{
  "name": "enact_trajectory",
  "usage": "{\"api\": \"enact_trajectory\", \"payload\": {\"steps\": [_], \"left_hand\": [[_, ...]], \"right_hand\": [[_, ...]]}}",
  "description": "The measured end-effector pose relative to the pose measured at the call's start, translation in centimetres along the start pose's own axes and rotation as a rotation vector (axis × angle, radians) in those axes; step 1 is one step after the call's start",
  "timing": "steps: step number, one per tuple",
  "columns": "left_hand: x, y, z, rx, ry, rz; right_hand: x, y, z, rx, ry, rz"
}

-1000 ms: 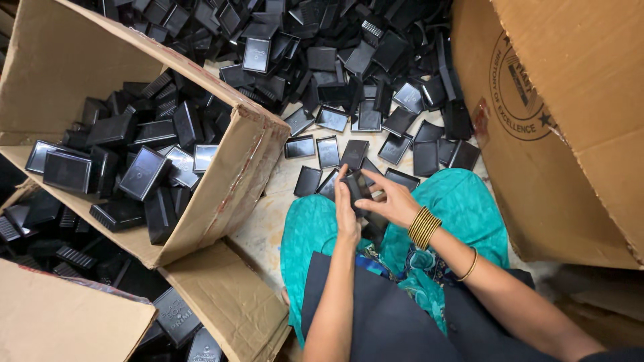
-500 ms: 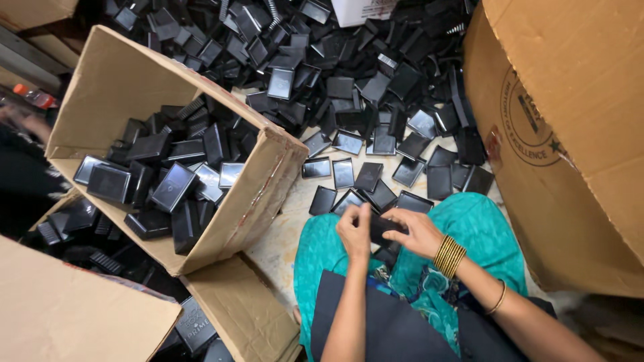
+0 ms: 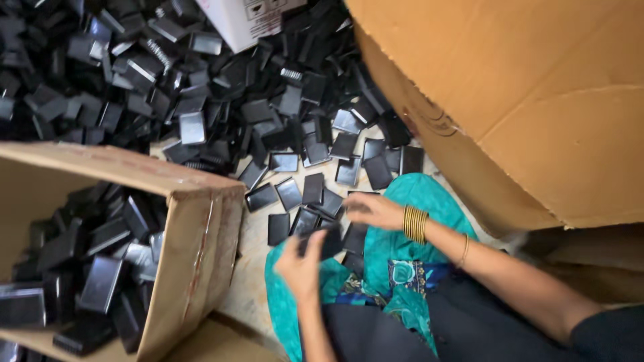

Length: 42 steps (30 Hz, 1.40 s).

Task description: The person sits on the floor and sorts small black compact disc cases by picking them up from a pile, briefly inspecting them, and placing them into a cardboard box. The person handles the cases one at a time and continues the sorting process throughout the clip.

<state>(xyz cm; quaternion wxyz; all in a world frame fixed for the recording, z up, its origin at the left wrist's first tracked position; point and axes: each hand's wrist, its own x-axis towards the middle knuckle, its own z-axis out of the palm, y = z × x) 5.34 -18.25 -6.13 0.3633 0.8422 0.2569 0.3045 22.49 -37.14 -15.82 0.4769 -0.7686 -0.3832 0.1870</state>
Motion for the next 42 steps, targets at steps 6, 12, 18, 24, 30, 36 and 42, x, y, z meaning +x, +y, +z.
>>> {"api": "enact_trajectory", "payload": {"steps": [6, 12, 18, 24, 30, 36, 42], "left_hand": [[5.1, 0.5, -11.8, -0.403, 0.529, -0.092], [7.4, 0.3, -14.3, -0.785, 0.475, -0.015], [3.8, 2.1, -6.1, -0.808, 0.545, -0.148], [-2.3, -0.3, 5.6, -0.833, 0.020, -0.437], [-3.3, -10.4, 10.4, -1.946, -0.078, -0.995], [-3.7, -12.4, 11.5, -1.390, -0.090, -0.921], [-3.5, -10.6, 11.6, -0.971, -0.039, -0.881]], "right_hand": [[5.9, 8.3, -7.6, -0.683, 0.381, 0.530], [9.0, 8.8, -7.5, -0.673, 0.198, 0.659], [6.6, 6.0, 1.1, -0.685, 0.123, -0.013], [5.0, 1.7, 1.5, -0.139, 0.298, 0.014], [1.3, -1.7, 1.4, -0.118, -0.169, -0.487], [3.9, 1.1, -3.8, -0.795, 0.112, 0.492], [5.5, 1.5, -3.7, -0.931, -0.026, 0.600]]}}
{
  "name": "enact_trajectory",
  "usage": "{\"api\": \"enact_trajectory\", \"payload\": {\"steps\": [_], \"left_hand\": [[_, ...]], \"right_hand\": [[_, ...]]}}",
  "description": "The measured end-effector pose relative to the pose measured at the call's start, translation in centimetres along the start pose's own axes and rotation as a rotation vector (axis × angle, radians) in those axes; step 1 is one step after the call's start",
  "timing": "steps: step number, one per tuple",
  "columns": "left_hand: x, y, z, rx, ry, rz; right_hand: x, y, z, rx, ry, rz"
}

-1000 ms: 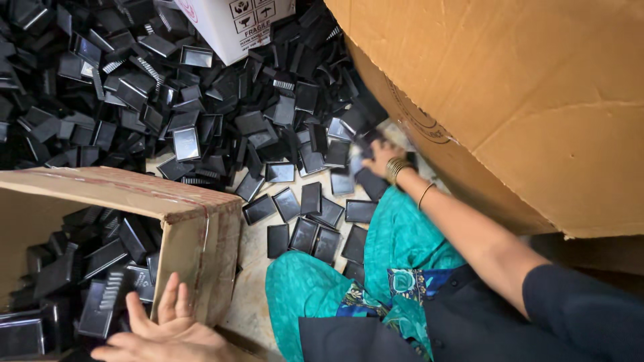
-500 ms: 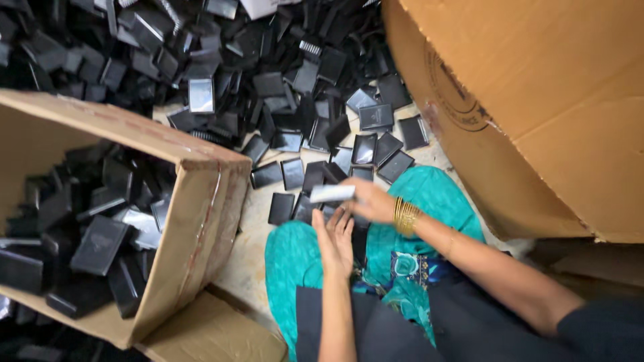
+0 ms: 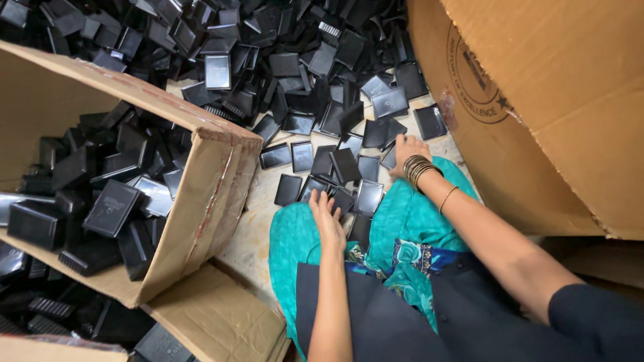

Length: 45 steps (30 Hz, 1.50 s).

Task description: The person sits on the floor and sorts small black compact disc cases by picking them up from a pile, briefly inspecting them, and placing them into a cardboard box. The person handles the cases one at a time and continues the sorting process throughout the clip.

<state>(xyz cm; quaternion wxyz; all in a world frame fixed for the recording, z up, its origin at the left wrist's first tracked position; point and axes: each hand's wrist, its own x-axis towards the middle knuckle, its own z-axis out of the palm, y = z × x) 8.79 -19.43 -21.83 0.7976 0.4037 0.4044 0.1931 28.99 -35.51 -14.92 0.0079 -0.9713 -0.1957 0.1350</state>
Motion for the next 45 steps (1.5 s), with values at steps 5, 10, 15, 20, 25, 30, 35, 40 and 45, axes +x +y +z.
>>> {"api": "enact_trajectory", "payload": {"steps": [5, 10, 15, 20, 25, 30, 35, 40, 45], "left_hand": [[-1.0, 1.9, 0.3, -0.079, -0.085, 0.120], [-3.3, 4.5, 1.7, -0.299, -0.387, -0.461], [-4.2, 6.2, 1.5, -0.470, -0.768, -0.482], [-3.6, 5.5, 1.4, -0.458, -0.552, -0.175], [-2.5, 4.2, 1.3, -0.450, -0.442, -0.112], [-1.3, 3.3, 0.9, -0.446, -0.309, -0.091], [-1.9, 3.9, 1.7, -0.421, -0.324, -0.002], [-3.8, 5.2, 3.0, -0.419, -0.412, -0.099], [-4.7, 5.8, 3.3, -0.198, -0.433, 0.082]], "right_hand": [[-0.2, 0.4, 0.1, 0.741, 0.043, -0.101], [-2.9, -1.6, 1.8, 1.212, -0.468, -0.429], [-2.6, -4.7, 2.1, 0.849, 0.058, -0.464], [-2.5, -6.7, 2.2, 0.179, 0.341, -0.721], [-2.7, -6.6, 1.8, 0.182, 0.110, -0.649], [-1.7, -4.1, 1.0, 0.112, 0.232, -0.574], [-2.3, -2.7, 1.8, 1.368, -0.056, -0.305], [-6.1, -5.7, 2.8, 1.492, -0.133, -0.355], [-8.4, -7.0, 0.9, 0.988, -0.067, -0.434]]}}
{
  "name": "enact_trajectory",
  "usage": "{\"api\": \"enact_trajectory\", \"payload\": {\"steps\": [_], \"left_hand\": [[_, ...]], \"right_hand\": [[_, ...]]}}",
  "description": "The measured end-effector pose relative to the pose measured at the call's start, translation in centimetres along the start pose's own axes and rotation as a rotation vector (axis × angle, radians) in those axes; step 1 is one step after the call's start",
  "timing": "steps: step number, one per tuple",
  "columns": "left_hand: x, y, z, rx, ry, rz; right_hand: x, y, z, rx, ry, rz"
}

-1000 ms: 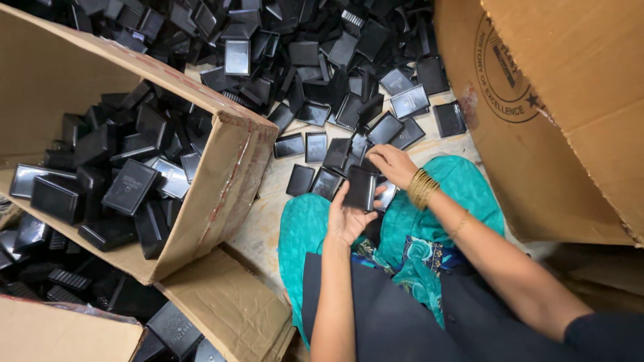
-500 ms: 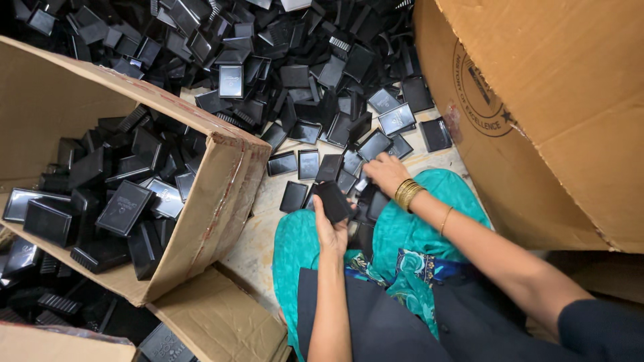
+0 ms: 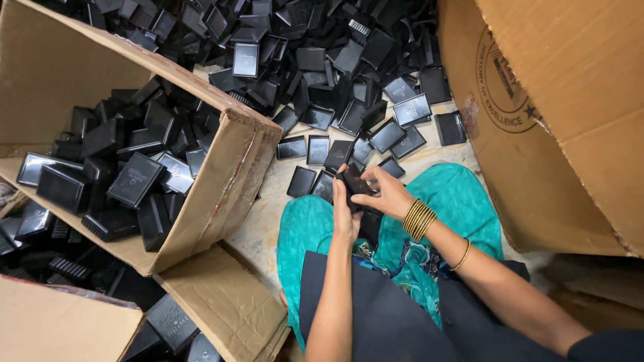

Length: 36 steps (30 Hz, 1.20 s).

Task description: The person sits on the floor and sorts small black compact disc cases by picking them up from a pile, briefly inspecting them, and placing them into a cardboard box. The person handles the cases one at a time and continues the sorting process throughout the clip.

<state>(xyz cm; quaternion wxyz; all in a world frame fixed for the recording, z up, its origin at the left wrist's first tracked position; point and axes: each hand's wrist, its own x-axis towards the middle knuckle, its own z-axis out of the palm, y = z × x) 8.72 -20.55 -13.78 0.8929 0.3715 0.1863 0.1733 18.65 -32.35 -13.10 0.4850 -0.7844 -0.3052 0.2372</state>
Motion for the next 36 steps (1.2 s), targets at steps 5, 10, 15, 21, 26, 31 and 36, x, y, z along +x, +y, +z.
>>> {"api": "enact_trajectory", "payload": {"steps": [5, 10, 15, 21, 26, 31, 36], "left_hand": [[0.2, -0.3, -0.2, -0.075, -0.007, 0.033], [0.2, -0.4, -0.1, 0.038, -0.009, 0.086], [0.2, -0.1, -0.1, 0.072, 0.036, 0.087], [0.4, -0.6, -0.3, 0.088, -0.001, 0.113], [0.4, -0.8, -0.5, 0.064, 0.001, 0.121], [0.0, -0.7, -0.1, 0.098, -0.021, 0.107], [0.3, -0.5, -0.4, 0.027, -0.027, 0.092]], "right_hand": [[-0.1, -1.6, -1.2, 0.180, 0.024, 0.090], [-1.0, -2.4, -1.0, 0.092, -0.003, 0.082], [-1.4, -3.2, -0.6, 0.132, 0.020, 0.067], [-1.8, -3.8, -0.5, 0.083, 0.029, 0.077], [-2.0, -3.9, -0.2, 0.099, -0.009, 0.089], [-2.2, -3.9, 0.2, 0.067, 0.020, 0.047], [-2.2, -3.5, 0.6, 0.283, 0.008, 0.048]]}}
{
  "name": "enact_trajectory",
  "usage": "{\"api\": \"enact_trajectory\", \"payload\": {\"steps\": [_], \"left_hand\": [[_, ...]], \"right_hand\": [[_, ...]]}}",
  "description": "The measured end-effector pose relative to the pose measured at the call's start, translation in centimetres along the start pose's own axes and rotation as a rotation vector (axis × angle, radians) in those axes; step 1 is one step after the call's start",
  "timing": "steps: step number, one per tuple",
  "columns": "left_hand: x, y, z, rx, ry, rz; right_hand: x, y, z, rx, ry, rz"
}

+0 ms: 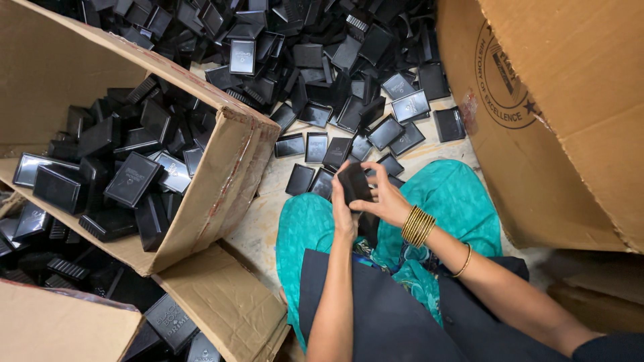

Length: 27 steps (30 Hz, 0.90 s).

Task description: The person sits on the floor and sorts small black compact disc cases by picking them up from a pile, briefly inspecting them, and placing them into a cardboard box. The person handles the cases one at a time and continues the sorting process throughout the clip.

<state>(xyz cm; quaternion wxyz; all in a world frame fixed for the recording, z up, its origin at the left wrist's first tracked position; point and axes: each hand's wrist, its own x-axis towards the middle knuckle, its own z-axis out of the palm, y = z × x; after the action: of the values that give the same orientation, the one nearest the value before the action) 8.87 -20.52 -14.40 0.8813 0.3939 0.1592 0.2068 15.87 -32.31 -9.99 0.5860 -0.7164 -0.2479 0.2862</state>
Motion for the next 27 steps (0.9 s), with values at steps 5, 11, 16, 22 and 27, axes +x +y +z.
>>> {"api": "enact_trajectory", "payload": {"steps": [5, 11, 16, 22, 27], "left_hand": [[0.3, -0.8, -2.3, 0.565, 0.370, 0.342], [-0.3, -1.6, -2.8, 0.949, 0.603, 0.486], [-1.5, 2.6, 0.1, 1.195, 0.299, 0.603], [-4.9, 11.0, 3.7, 1.218, 0.024, 0.430], [-4.4, 22.4, 2.8, 0.465, 0.680, 0.666]], "right_hand": [[-1.3, -0.1, -1.2, -0.580, 0.060, -0.342], [-4.0, -0.8, -0.6, -0.394, -0.135, -0.294], [-4.3, -1.1, -1.0, -0.402, -0.077, -0.167], [-3.0, -0.6, -5.7, -0.147, -0.253, -0.166], [-1.5, 2.3, -10.1, -0.645, -0.044, -0.269]]}}
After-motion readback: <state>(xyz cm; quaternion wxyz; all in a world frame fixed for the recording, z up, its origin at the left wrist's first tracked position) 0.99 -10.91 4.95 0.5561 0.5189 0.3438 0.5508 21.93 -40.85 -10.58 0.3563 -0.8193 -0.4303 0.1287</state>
